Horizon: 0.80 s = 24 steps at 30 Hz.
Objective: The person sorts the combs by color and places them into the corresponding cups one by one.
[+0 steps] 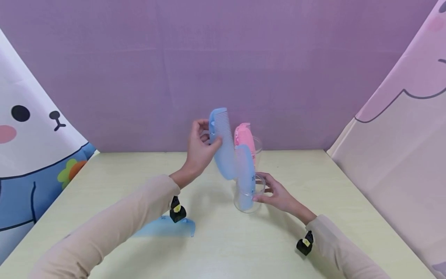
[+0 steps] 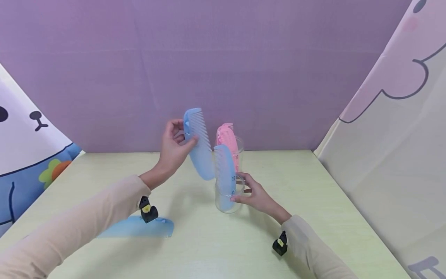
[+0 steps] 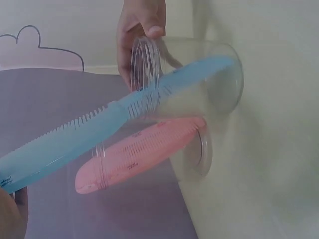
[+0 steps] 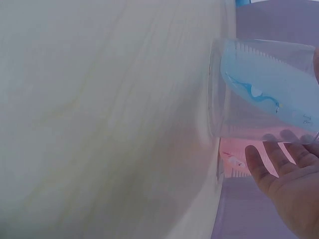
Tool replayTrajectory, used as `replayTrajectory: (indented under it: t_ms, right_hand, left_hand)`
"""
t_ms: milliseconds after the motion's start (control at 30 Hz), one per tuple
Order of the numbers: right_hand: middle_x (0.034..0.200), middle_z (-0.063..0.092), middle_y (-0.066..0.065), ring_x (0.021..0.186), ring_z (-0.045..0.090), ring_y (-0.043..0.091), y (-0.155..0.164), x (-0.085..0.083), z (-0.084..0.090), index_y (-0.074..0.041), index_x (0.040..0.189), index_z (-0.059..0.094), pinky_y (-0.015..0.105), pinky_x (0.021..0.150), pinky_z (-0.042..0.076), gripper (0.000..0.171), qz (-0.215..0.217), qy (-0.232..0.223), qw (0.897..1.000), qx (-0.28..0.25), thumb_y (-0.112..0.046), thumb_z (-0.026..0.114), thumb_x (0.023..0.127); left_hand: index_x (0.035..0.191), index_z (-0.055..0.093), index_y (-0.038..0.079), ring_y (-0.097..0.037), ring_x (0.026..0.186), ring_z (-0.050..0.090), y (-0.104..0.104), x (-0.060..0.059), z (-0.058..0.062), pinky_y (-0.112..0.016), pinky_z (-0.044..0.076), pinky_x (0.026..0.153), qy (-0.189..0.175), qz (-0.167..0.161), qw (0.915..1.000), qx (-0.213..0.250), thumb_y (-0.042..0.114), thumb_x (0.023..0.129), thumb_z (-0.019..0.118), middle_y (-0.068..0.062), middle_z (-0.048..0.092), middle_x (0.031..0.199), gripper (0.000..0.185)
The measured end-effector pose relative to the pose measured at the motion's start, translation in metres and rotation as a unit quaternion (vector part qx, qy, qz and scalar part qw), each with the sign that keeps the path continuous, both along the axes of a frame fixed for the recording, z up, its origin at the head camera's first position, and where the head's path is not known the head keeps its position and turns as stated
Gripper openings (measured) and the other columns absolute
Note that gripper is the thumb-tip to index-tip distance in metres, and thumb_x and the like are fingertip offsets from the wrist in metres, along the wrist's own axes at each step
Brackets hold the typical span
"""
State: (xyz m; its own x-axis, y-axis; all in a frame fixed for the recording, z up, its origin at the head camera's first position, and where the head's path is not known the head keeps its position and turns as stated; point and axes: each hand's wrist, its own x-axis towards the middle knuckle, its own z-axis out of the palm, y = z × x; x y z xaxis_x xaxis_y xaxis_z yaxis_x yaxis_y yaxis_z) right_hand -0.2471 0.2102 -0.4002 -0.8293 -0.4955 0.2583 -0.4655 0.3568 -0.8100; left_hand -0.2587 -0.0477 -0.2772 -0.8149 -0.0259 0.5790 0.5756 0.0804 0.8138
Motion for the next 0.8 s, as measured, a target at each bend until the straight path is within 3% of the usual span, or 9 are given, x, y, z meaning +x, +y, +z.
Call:
replayTrajectory:
  t_ms: [267,600,800]
  right_hand:
    - [0.136,0.043,0.018,0.122,0.044,0.037,0.000,0.000,0.000,-0.007,0.136,0.034,0.045,0.089,0.046,0.069,-0.004,-0.004,1.000,0.004,-0.016,0.071,0.078]
    - [0.134,0.044,0.018,0.121,0.045,0.037,0.000,-0.001,-0.001,-0.007,0.136,0.033,0.044,0.088,0.046,0.069,0.001,-0.001,1.000,-0.002,-0.015,0.070,0.079]
    - [0.135,0.043,0.018,0.121,0.044,0.037,-0.002,0.000,0.000,-0.008,0.136,0.033,0.045,0.089,0.046,0.069,-0.002,-0.006,1.000,-0.004,-0.015,0.070,0.079]
  left_hand:
    - [0.117,0.036,0.003,-0.029,0.091,0.061,0.017,0.001,-0.007,-0.039,0.054,0.079,-0.009,-0.015,0.9998,0.010,0.001,0.082,0.061,-0.013,0.050,0.109,0.043]
    - [0.118,0.037,0.005,-0.028,0.089,0.060,0.040,0.003,-0.025,-0.037,0.055,0.077,-0.033,-0.033,0.9989,0.002,0.004,0.083,0.062,-0.013,0.051,0.111,0.044]
    - [0.119,0.035,-0.001,-0.033,0.092,0.059,0.047,0.020,-0.025,-0.041,0.054,0.080,-0.068,-0.049,0.9965,-0.004,0.000,0.084,0.059,-0.020,0.050,0.114,0.043]
